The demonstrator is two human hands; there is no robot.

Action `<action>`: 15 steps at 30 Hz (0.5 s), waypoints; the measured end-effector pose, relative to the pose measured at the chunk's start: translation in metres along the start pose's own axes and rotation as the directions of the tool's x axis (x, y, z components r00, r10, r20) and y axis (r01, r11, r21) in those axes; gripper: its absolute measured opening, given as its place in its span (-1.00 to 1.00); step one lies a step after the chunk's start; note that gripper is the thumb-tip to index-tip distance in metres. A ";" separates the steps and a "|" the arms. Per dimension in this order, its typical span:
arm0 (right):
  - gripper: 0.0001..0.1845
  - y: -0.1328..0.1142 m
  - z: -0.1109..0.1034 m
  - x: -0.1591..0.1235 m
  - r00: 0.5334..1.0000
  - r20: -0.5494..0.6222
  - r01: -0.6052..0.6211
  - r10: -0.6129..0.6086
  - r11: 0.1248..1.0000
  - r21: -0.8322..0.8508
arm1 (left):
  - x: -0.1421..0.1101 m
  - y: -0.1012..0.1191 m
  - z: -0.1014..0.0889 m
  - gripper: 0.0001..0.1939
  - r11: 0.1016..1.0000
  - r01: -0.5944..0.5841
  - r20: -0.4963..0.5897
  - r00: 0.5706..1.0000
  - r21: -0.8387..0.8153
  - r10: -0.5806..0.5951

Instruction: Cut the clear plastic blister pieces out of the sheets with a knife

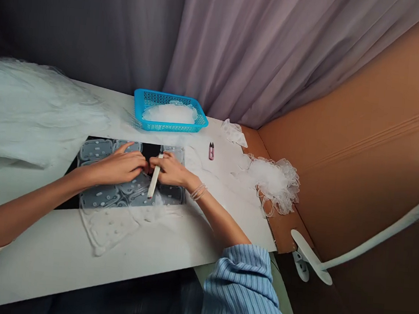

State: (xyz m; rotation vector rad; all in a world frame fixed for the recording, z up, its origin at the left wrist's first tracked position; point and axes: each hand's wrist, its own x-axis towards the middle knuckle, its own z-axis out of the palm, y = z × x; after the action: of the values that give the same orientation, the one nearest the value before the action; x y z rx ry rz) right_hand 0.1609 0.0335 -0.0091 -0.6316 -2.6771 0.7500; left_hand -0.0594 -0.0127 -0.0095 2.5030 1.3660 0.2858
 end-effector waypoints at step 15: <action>-0.89 -0.006 0.009 -0.044 1.000 0.014 -0.018 0.018 1.000 -0.008 | 0.002 0.045 0.032 -0.58 0.962 -0.086 0.152 0.980 -0.260 0.128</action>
State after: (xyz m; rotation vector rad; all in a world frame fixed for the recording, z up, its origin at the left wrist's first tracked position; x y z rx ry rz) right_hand 0.1935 0.0032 -0.0202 -0.6551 -2.6919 0.7521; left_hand -0.0132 -0.0393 -0.0244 2.3335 1.0591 0.2474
